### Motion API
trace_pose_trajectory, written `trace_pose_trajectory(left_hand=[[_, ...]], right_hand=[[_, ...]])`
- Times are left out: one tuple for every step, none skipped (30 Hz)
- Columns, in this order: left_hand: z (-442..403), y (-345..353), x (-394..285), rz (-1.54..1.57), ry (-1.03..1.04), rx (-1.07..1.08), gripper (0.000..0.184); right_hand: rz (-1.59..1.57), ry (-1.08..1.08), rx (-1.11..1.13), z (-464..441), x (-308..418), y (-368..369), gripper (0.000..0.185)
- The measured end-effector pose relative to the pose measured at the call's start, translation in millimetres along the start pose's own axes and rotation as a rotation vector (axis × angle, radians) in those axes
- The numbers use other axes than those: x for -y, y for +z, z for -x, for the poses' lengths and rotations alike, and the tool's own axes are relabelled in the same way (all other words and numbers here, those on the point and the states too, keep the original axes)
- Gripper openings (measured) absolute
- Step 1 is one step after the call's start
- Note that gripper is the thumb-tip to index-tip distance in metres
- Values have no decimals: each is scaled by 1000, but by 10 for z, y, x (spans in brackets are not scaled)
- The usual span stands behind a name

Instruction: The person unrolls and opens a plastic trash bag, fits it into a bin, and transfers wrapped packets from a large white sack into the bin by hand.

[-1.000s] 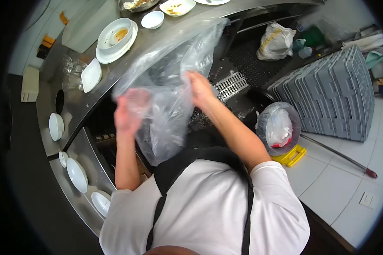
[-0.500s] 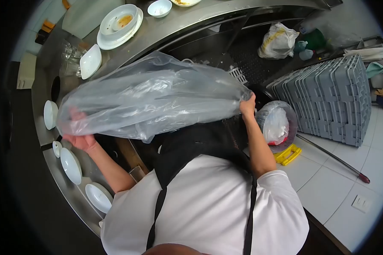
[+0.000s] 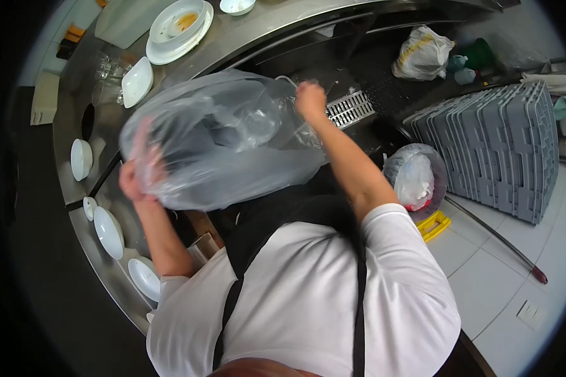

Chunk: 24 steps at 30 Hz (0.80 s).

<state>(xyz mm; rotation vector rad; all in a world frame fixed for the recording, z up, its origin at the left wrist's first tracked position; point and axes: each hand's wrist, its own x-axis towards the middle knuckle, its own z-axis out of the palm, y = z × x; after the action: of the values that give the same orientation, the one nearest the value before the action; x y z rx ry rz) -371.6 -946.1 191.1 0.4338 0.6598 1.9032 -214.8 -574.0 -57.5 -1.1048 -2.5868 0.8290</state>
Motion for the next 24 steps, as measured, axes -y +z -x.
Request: trace_pose_trajectory(left_hand=[[143, 16, -122, -32, 101, -22, 97], [213, 36, -114, -16, 169, -29, 102], [231, 105, -60, 2, 237, -33, 107], [207, 172, 18, 23, 308, -33, 111], [160, 214, 171, 116, 292, -8, 116], [108, 233, 395, 206, 274, 19, 120], [54, 242, 586, 296, 256, 49, 125], [44, 288, 730, 298, 182, 38, 129], [66, 289, 843, 300, 109, 26, 132], [125, 100, 881, 189, 62, 97, 123], [285, -45, 792, -251, -11, -33, 117], [422, -148, 652, -692, -87, -158, 111], [530, -277, 500, -1132, -162, -279, 106], [634, -442, 355, -1344, -355, -507, 98], [762, -651, 218, -1539, -554, -744, 91], [1054, -1124, 157, -1554, -745, -834, 89], [1292, -1476, 156, -1564, -936, -918, 88], [1257, -1325, 144, -1646, -1015, -749, 93], [1178, -1175, 138, -1720, -1090, -567, 98], [1147, -1380, 217, -1632, -838, -465, 110], [859, -1177, 309, -1334, -631, -438, 115], [468, -940, 434, -1038, -427, -409, 120], [208, -1105, 647, -1277, -303, -387, 121], [-140, -1098, 936, -1480, -221, -373, 122]], right_hand=[[-181, 112, -77, -67, -13, -121, 51], [-188, 74, -86, 10, 44, -114, 60], [-191, 37, -97, 232, 342, -300, 70], [-191, -4, -112, 441, 594, -384, 80], [-180, 61, -13, 633, 671, -83, 92], [-170, 126, 83, 814, 729, 289, 105], [-255, 177, 306, 983, 833, 490, 98], [-341, 231, 532, 1085, 907, 622, 91], [-410, 197, 578, 1064, 943, 697, 83], [-478, 161, 628, 1033, 973, 759, 75], [-553, 132, 687, 1052, 991, 823, 67], [-570, 130, 446, 933, 1045, 738, 41], [-552, 25, 36, 792, 968, 816, 30], [-690, 248, 259, 499, 1006, 350, 25], [-711, 89, 72, 202, 621, 570, 23], [-831, 196, 23, 15, 523, 396, 23], [-723, 68, 66, -51, 501, 32, 36], [-656, 28, 81, -99, 511, -54, 47], [-585, -8, 94, -115, 555, -155, 58], [-551, -70, 177, -112, 609, -232, 61], [-513, -134, 267, -89, 783, -359, 65], [-476, -203, 357, -73, 971, -480, 68], [-595, -199, 444, -56, 1161, -619, 72], [-716, -196, 531, -35, 1356, -756, 76]])
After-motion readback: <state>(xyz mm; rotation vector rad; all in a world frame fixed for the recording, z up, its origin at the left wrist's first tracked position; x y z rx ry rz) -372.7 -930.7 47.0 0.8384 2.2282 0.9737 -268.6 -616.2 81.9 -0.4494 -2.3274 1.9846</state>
